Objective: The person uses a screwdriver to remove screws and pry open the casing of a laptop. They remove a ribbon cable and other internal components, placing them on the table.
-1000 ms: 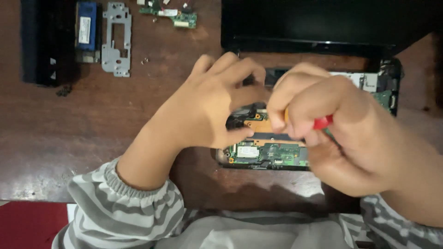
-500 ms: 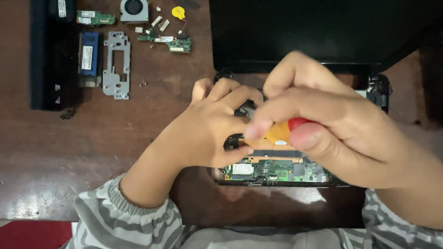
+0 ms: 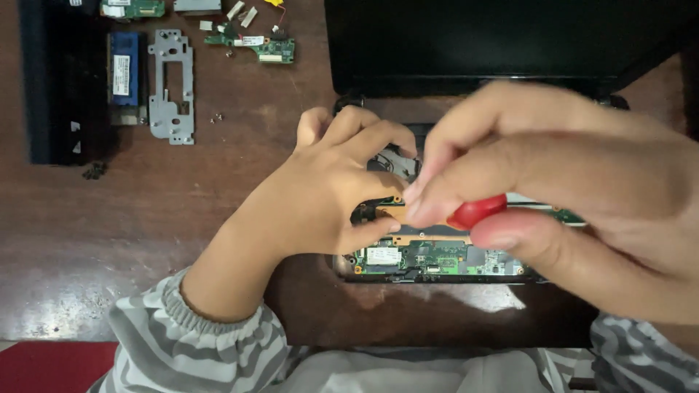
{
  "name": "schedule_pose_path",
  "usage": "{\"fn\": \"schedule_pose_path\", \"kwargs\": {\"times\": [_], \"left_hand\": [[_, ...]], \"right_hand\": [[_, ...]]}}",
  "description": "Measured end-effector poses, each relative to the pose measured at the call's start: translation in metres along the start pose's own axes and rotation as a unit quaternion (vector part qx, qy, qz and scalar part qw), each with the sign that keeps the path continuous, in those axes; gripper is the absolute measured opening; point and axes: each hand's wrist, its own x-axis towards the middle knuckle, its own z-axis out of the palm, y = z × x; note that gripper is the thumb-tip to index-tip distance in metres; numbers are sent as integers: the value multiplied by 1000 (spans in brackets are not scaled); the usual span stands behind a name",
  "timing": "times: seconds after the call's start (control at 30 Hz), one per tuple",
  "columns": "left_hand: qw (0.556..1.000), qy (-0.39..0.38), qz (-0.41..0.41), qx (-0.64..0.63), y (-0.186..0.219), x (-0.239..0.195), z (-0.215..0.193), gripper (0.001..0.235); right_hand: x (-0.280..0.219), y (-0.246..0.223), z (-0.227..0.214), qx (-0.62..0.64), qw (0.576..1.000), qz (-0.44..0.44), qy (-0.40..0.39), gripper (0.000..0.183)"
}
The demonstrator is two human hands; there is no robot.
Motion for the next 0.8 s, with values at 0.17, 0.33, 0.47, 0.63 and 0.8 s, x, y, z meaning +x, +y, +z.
{"fn": "schedule_pose_path", "kwargs": {"times": [0.17, 0.33, 0.47, 0.63, 0.8], "left_hand": [[1000, 15, 9, -6, 2, 1, 0, 18], [1000, 17, 21, 1, -1, -1, 4, 19], [1000, 19, 20, 2, 1, 0, 2, 13], [1000, 5, 12, -12, 0, 0, 3, 14], [1000, -3, 7, -2, 3, 2, 1, 12]], "right_hand": [[1, -3, 7, 16, 999, -4, 30, 21], [2, -4, 13, 28, 998, -6, 52, 21], [4, -5, 14, 36, 997, -16, 72, 23], [4, 4, 5, -23, 998, -36, 43, 14], [-7, -1, -9, -126, 989, 68, 20, 18]]}}
